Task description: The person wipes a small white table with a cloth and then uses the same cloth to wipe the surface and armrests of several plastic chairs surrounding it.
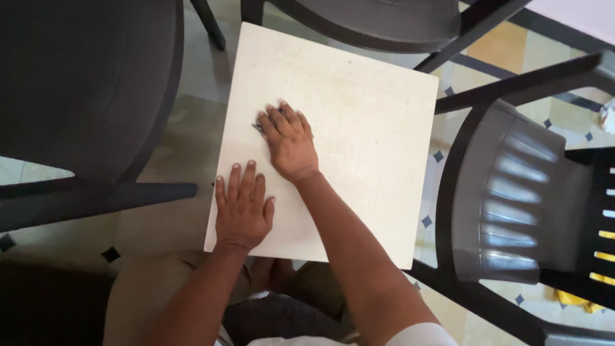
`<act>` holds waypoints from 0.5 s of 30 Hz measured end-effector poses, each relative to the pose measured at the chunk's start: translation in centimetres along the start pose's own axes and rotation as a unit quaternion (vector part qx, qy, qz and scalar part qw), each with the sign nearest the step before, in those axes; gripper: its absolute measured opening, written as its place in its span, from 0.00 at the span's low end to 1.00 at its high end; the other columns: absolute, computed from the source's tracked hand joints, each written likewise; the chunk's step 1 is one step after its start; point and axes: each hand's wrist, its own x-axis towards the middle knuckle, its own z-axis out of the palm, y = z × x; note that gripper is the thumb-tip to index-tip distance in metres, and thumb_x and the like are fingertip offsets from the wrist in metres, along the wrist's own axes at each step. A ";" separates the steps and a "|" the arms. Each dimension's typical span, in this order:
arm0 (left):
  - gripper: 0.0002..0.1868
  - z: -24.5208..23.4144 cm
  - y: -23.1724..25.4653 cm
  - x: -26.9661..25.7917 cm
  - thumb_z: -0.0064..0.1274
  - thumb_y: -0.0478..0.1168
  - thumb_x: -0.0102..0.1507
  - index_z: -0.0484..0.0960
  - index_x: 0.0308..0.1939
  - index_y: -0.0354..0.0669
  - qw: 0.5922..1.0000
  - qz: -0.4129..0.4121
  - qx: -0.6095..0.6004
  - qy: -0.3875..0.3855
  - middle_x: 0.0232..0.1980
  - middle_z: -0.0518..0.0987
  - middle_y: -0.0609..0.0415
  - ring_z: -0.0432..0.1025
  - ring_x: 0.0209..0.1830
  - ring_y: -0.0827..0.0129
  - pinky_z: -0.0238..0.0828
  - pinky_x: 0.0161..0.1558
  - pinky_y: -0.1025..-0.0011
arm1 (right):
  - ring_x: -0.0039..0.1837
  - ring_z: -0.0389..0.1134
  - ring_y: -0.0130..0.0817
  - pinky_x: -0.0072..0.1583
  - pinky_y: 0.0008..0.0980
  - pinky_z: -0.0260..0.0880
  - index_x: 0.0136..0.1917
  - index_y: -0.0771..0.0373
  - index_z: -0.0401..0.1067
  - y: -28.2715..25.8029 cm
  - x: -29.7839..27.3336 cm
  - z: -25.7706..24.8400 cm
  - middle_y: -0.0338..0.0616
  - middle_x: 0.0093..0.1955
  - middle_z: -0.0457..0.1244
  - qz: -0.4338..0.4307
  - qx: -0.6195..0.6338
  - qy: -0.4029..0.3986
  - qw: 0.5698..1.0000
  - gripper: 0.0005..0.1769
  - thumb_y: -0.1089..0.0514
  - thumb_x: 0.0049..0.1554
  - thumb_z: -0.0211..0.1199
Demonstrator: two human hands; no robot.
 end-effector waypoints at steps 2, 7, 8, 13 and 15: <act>0.27 0.1 0.1 0.2 0.48 0.51 0.66 0.74 0.65 0.40 1.000 0.000 -0.009 0.008 0.78 0.62 0.45 0.52 0.80 0.47 0.40 0.77 0.41 | 0.80 0.54 0.48 0.76 0.56 0.53 0.70 0.56 0.70 0.3 0.3 -0.1 0.45 0.74 0.60 -0.008 -0.006 -0.007 1.000 0.21 0.55 0.64 0.56; 0.27 -0.3 0.0 0.1 0.48 0.50 0.66 0.73 0.65 0.39 1.000 0.005 -0.023 0.012 0.78 0.62 0.44 0.52 0.80 0.46 0.40 0.77 0.40 | 0.80 0.52 0.50 0.77 0.57 0.52 0.71 0.55 0.70 2.1 3.0 0.4 0.47 0.76 0.58 -0.049 -0.028 -0.051 0.997 0.22 0.57 0.65 0.55; 0.27 -0.3 0.0 0.1 0.48 0.50 0.67 0.73 0.65 0.38 0.999 0.008 -0.031 0.015 0.78 0.62 0.43 0.52 0.80 0.46 0.39 0.76 0.40 | 0.80 0.52 0.51 0.77 0.57 0.51 0.72 0.54 0.70 2.8 4.3 0.6 0.48 0.76 0.58 -0.043 -0.033 -0.069 0.996 0.22 0.57 0.64 0.55; 0.26 -0.6 -0.1 0.3 0.47 0.49 0.67 0.73 0.65 0.37 0.999 0.010 -0.033 0.002 0.78 0.61 0.41 0.51 0.79 0.44 0.39 0.76 0.39 | 0.80 0.48 0.54 0.75 0.61 0.47 0.77 0.54 0.66 2.8 10.2 3.0 0.48 0.76 0.56 0.037 -0.029 0.005 0.999 0.28 0.58 0.63 0.55; 0.26 -0.6 -0.2 0.4 0.46 0.49 0.67 0.73 0.64 0.38 0.999 0.006 -0.031 -0.028 0.77 0.61 0.41 0.51 0.79 0.44 0.39 0.75 0.39 | 0.80 0.49 0.52 0.75 0.63 0.46 0.75 0.46 0.69 1.8 11.1 3.8 0.44 0.76 0.57 0.107 -0.022 0.032 0.994 0.27 0.58 0.63 0.56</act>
